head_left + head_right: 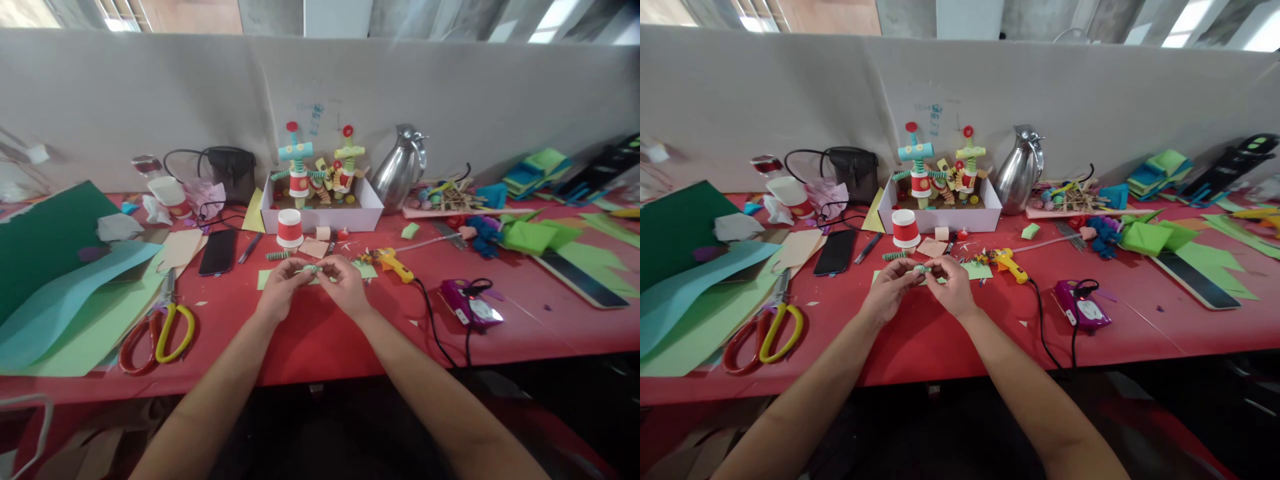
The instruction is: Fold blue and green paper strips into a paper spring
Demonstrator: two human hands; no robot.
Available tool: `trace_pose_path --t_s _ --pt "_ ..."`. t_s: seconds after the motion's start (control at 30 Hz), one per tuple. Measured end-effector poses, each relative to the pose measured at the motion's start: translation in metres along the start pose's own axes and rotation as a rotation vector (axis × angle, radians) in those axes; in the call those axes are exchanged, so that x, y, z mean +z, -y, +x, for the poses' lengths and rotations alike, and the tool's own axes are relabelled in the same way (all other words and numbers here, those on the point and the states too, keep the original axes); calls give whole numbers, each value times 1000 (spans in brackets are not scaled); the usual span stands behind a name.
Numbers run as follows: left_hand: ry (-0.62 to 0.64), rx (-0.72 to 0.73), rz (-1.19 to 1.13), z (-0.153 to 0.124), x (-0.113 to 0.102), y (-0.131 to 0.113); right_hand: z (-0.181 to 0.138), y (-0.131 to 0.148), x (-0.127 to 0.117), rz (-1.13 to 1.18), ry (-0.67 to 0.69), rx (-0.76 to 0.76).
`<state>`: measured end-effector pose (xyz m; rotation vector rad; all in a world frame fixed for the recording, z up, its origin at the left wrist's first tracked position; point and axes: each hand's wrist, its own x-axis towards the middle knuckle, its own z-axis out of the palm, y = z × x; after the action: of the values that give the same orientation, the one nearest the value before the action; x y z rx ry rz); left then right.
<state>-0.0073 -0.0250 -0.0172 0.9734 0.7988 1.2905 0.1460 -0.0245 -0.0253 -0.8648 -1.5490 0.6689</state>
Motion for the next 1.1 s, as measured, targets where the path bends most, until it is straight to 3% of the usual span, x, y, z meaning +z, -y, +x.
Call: trace_pose_path --t_s 0.3,0.5,0.67,0.83,1.1 --pt "53 -48 35 -3 0 -4 0 -6 1 162 -16 109" --pt "-110 31 -82 6 -1 -6 2 -1 1 27 -14 131" --pt "-265 148 -142 13 -7 -12 0 5 -2 -247 124 1" --pt "-304 178 -197 11 -12 -17 -7 0 3 -356 261 -180" --pt "-360 158 -306 -10 -20 -34 -15 -4 7 -354 277 -176"
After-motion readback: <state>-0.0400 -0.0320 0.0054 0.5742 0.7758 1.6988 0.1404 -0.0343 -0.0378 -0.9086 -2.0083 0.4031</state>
